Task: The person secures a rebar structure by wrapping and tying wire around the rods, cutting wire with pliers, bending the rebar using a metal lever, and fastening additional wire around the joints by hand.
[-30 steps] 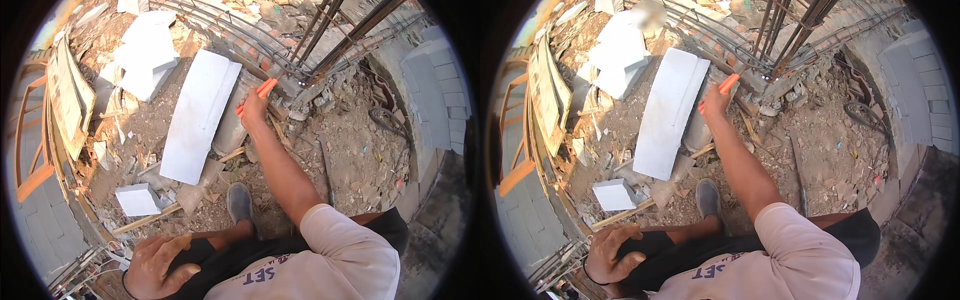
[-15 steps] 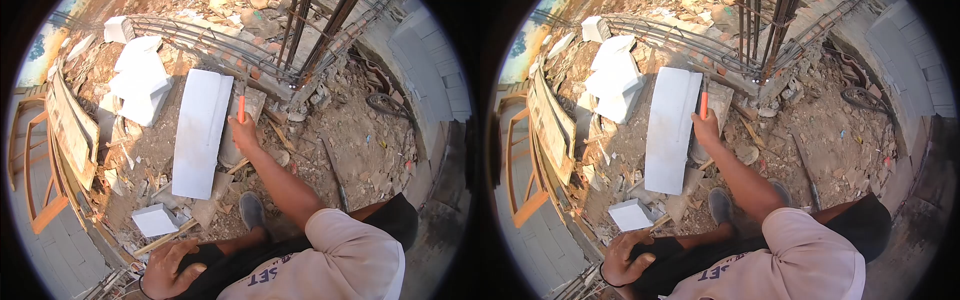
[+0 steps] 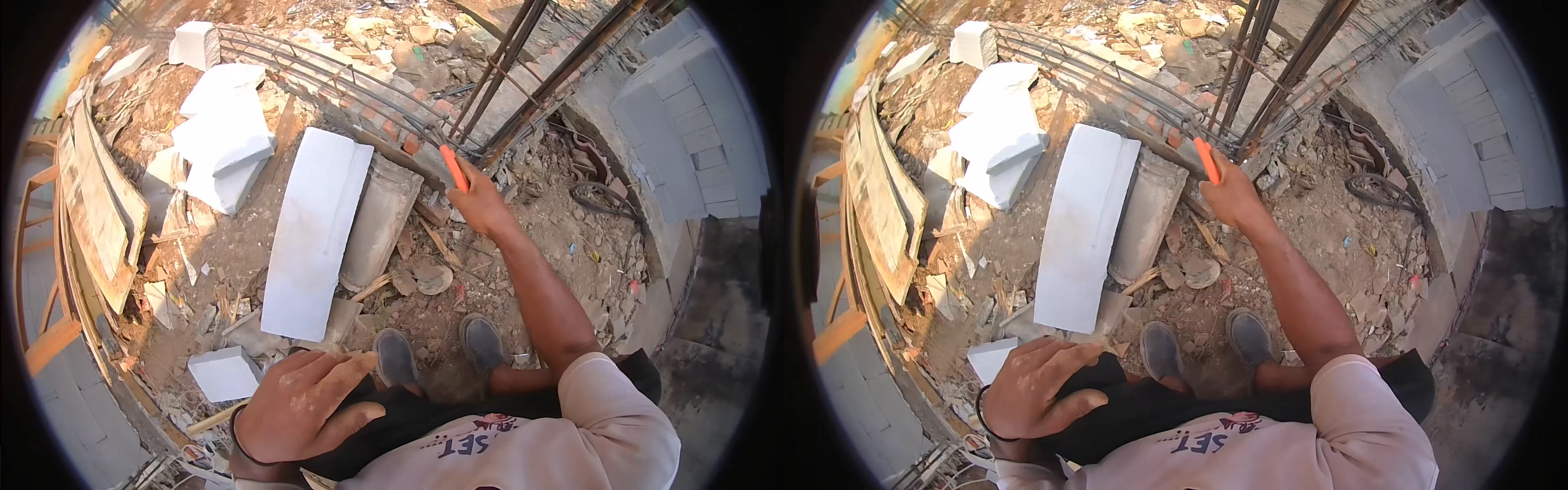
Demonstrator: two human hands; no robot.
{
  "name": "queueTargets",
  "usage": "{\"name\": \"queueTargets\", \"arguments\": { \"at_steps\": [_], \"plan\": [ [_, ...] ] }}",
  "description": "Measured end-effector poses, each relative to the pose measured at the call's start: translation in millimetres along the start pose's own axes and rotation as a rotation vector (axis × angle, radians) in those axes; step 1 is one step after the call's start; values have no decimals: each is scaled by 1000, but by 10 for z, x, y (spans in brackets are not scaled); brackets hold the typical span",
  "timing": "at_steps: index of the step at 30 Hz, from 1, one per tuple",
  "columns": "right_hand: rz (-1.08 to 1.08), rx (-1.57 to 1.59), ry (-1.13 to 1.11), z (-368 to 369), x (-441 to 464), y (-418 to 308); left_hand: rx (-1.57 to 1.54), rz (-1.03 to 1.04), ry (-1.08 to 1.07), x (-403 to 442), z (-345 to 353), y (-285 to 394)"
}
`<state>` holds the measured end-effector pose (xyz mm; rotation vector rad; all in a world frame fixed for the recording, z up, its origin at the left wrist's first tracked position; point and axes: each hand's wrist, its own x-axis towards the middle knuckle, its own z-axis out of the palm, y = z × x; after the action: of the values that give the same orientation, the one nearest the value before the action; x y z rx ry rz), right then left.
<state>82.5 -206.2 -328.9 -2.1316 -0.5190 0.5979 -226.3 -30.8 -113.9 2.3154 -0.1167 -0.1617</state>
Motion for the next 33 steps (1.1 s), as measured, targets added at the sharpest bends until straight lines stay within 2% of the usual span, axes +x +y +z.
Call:
{"name": "queueTargets", "arguments": {
  "at_steps": [2, 6, 8, 9, 10, 12, 14, 16, 17, 18, 19, 21, 23, 27, 29, 30, 32, 33],
  "plan": [
    [100, 63, -21, -33, -49, -130, 10, 8, -14, 41, 14, -33],
    [129, 71, -41, -233, -378, 42, 38, -32, -7, 27, 38, -125],
    [273, 253, -114, -443, -590, -140, 26, -18, -30, 49, 24, -107],
    [187, 471, -108, -427, -571, -127, 20, -13, -39, 59, 24, -102],
    [190, 464, -110, -401, -560, -197, 13, -12, -35, 66, 34, -103],
    [317, 671, -151, -312, -526, -402, 26, 96, 33, 90, 69, -116],
    [317, 569, -168, -281, -516, -473, 54, 101, 25, 150, 86, -35],
    [249, 168, -187, -355, -518, -519, 69, 106, 21, 154, 172, 45],
    [236, -165, -198, -516, -548, -829, 81, 218, 1, 155, 231, 78],
    [22, -447, -148, -661, -522, -959, 95, 331, -16, 157, 283, 94],
    [-199, -724, -101, -787, -471, -1102, 71, 328, 9, 164, 343, 93],
    [-131, -908, -264, -970, -359, -1860, 119, 561, 69, 181, 468, 86],
    [-198, -1200, -347, -939, -192, -2329, 109, 580, 84, 218, 532, 118],
    [-212, -1447, -538, -794, 300, -2668, 19, 646, 157, 263, 673, 105],
    [200, -1468, -541, -610, 437, -2812, 81, 636, 157, 241, 734, 121],
    [194, -1489, -549, -626, 537, -2755, 158, 626, 138, 234, 734, 103],
    [-411, -1874, -400, -665, 682, -2582, 155, 611, 179, 209, 679, 63],
    [-381, -1990, -438, -601, 724, -2629, 162, 609, 197, 195, 651, 51]
  ]
}}
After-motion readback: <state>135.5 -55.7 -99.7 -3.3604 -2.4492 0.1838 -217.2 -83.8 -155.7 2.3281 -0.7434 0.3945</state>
